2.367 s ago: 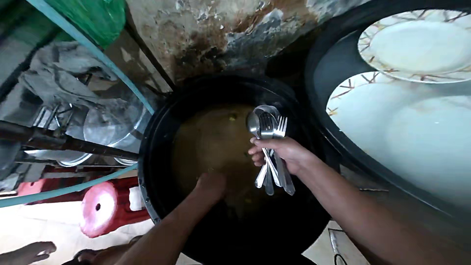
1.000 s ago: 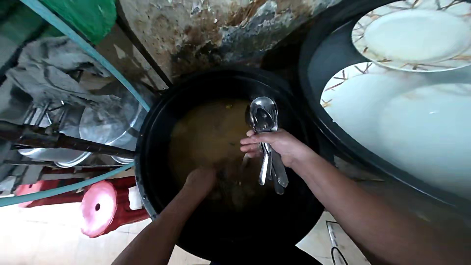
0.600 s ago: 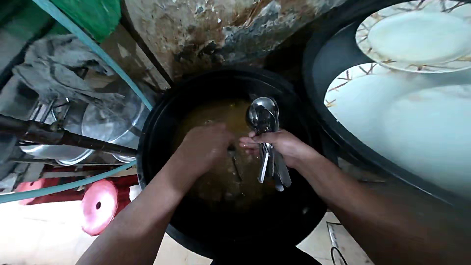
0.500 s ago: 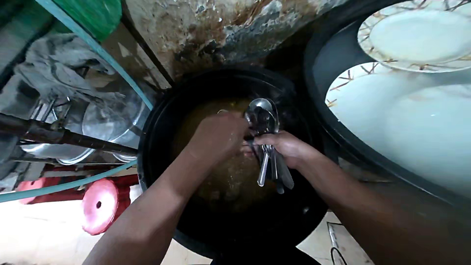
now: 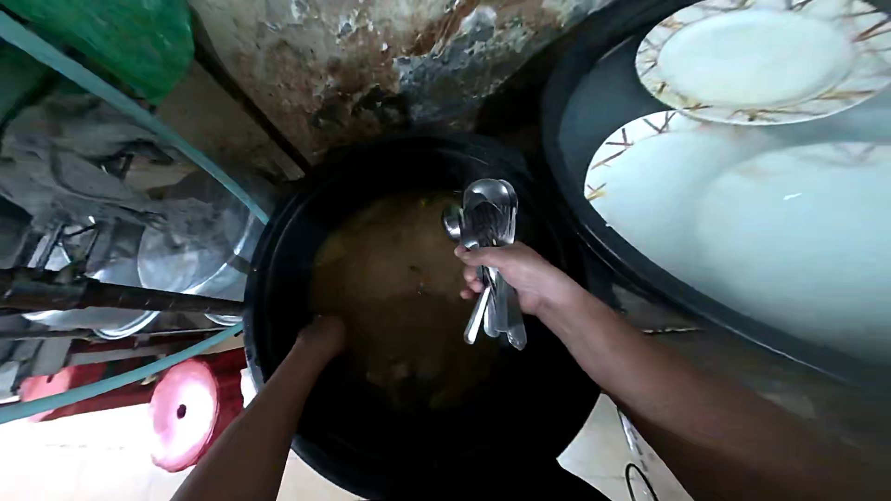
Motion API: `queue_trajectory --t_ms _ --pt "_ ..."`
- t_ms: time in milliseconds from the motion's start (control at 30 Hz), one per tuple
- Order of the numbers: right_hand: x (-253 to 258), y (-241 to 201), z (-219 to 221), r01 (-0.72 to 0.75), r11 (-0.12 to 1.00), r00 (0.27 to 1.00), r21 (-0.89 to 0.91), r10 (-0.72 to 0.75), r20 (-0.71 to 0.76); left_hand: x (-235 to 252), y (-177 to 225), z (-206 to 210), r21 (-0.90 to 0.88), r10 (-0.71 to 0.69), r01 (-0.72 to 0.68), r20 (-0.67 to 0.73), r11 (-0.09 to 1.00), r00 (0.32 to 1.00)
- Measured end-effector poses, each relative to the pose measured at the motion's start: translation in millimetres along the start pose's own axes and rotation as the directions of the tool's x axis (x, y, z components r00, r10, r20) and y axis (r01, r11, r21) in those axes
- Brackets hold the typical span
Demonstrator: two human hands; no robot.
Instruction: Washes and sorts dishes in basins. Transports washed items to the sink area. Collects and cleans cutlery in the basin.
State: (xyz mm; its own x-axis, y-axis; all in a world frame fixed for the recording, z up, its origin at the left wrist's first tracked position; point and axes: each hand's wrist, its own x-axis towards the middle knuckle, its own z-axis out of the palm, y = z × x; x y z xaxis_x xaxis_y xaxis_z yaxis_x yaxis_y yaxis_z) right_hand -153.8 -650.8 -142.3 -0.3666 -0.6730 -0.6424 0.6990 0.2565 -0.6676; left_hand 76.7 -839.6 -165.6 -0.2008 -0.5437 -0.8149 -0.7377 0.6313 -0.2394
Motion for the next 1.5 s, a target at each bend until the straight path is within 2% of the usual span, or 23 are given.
queue_trajectory --t_ms 67,167,233,300,333,400,467,500,600,667,700,767,833,967,1067,1167,1200,1267,1333,1367,1400,1433,1500 --pt "-0.6 -1.7 2.2 -0.011 0.999 0.999 0.034 0.012 -0.035 -7.9 -6.5 -9.7 -0.092 0.051 -0.056 -0.049 0.994 0.997" --pt "-0.9 -2.8 2.1 0.003 0.999 0.999 0.051 -0.001 -0.044 -38.6 -23.1 -43.2 -0.139 0.025 -0.070 -0.302 0.988 0.953" --pt "-1.2 -2.9 1.6 0.028 0.999 0.999 0.044 -0.027 -0.024 -60.4 -32.9 -59.9 -0.031 0.135 -0.186 -0.568 0.982 0.812" --pt "-0.7 -1.3 0.1 0.042 0.998 0.999 0.052 -0.043 0.021 -76.7 -30.3 -73.6 0.223 0.381 -0.331 -0.734 0.917 0.561" --pt "-0.1 -0.2 -0.9 0.041 0.998 0.998 0.052 -0.044 0.042 -85.1 -20.9 -81.6 0.350 0.502 -0.381 -0.740 0.856 0.448" --pt "-0.3 1.5 -0.5 0.040 0.998 0.997 0.041 -0.042 0.058 -100.8 11.7 -96.6 0.536 0.689 -0.455 -0.661 0.711 0.298" --pt "-1.7 3.8 -1.2 0.073 0.997 0.992 0.022 -0.075 0.105 -110.1 49.8 -109.1 0.612 0.796 -0.539 -0.569 0.578 0.208" --pt "-3.1 4.2 -1.5 0.102 0.995 0.986 0.011 -0.102 0.135 -111.6 67.6 -115.7 0.614 0.813 -0.566 -0.548 0.550 0.196" --pt "-6.3 2.8 -4.1 0.124 0.992 0.980 -0.021 -0.119 0.157 -99.0 97.9 -135.7 0.410 0.723 -0.646 -0.603 0.643 0.337" --pt "-6.2 2.0 -4.3 0.110 0.994 0.989 0.014 -0.111 0.097 -73.0 98.0 -139.1 0.004 0.548 -0.691 -0.612 0.723 0.570" --pt "-5.2 2.1 -4.5 0.107 0.994 0.992 0.023 -0.108 0.065 -58.5 95.9 -134.0 -0.163 0.452 -0.627 -0.559 0.762 0.695" --pt "-2.5 1.5 -4.9 0.108 0.994 0.994 0.013 -0.108 -0.003 -33.8 98.3 -106.5 -0.241 0.289 -0.407 -0.408 0.881 0.866" --pt "-0.4 1.4 -4.4 0.099 0.995 0.993 0.004 -0.099 -0.062 -21.7 105.7 -69.5 -0.188 0.253 -0.302 -0.243 0.935 0.936" --pt "-3.9 -2.9 1.8 0.055 0.998 0.990 -0.001 -0.055 -0.131 10.5 106.3 -33.7 -0.425 0.259 -0.297 -0.145 0.855 0.955" --pt "-4.4 -3.4 2.1 0.078 0.997 0.991 -0.001 -0.078 -0.111 -3.4 80.9 -55.0 -0.280 0.085 -0.164 -0.273 0.946 0.958" --pt "-3.0 -3.0 1.6 0.102 0.995 0.990 0.015 -0.100 -0.100 -35.0 53.5 -84.5 -0.013 0.226 -0.265 -0.481 0.964 0.847" --pt "-2.3 -1.6 1.2 0.126 0.992 0.989 0.013 -0.124 -0.086 -49.0 50.4 -91.8 0.110 0.335 -0.329 -0.534 0.938 0.776" --pt "-0.7 1.8 -0.1 0.205 0.978 0.977 -0.025 -0.206 -0.050 -73.0 53.2 -98.3 0.388 0.603 -0.473 -0.623 0.791 0.499" --pt "-0.4 4.5 0.5 0.230 0.972 0.973 -0.047 -0.231 -0.015 -90.5 69.4 -104.1 0.523 0.731 -0.554 -0.632 0.647 0.256" --pt "-2.4 3.8 1.2 0.187 0.982 0.982 -0.040 -0.187 0.002 -94.3 77.7 -107.1 0.547 0.743 -0.569 -0.644 0.614 0.183" --pt "-4.7 2.1 1.6 0.135 0.990 0.991 -0.029 -0.134 0.023 -95.1 84.3 -109.7 0.531 0.723 -0.575 -0.671 0.622 0.162" --pt "-5.7 0.5 1.3 0.085 0.996 0.995 -0.021 -0.084 0.052 -95.3 88.3 -112.3 0.456 0.673 -0.586 -0.706 0.670 0.219" --pt "-4.7 -0.4 -1.2 0.026 0.999 0.996 -0.024 -0.024 0.086 -90.8 88.1 -115.5 0.141 0.510 -0.601 -0.698 0.787 0.503"
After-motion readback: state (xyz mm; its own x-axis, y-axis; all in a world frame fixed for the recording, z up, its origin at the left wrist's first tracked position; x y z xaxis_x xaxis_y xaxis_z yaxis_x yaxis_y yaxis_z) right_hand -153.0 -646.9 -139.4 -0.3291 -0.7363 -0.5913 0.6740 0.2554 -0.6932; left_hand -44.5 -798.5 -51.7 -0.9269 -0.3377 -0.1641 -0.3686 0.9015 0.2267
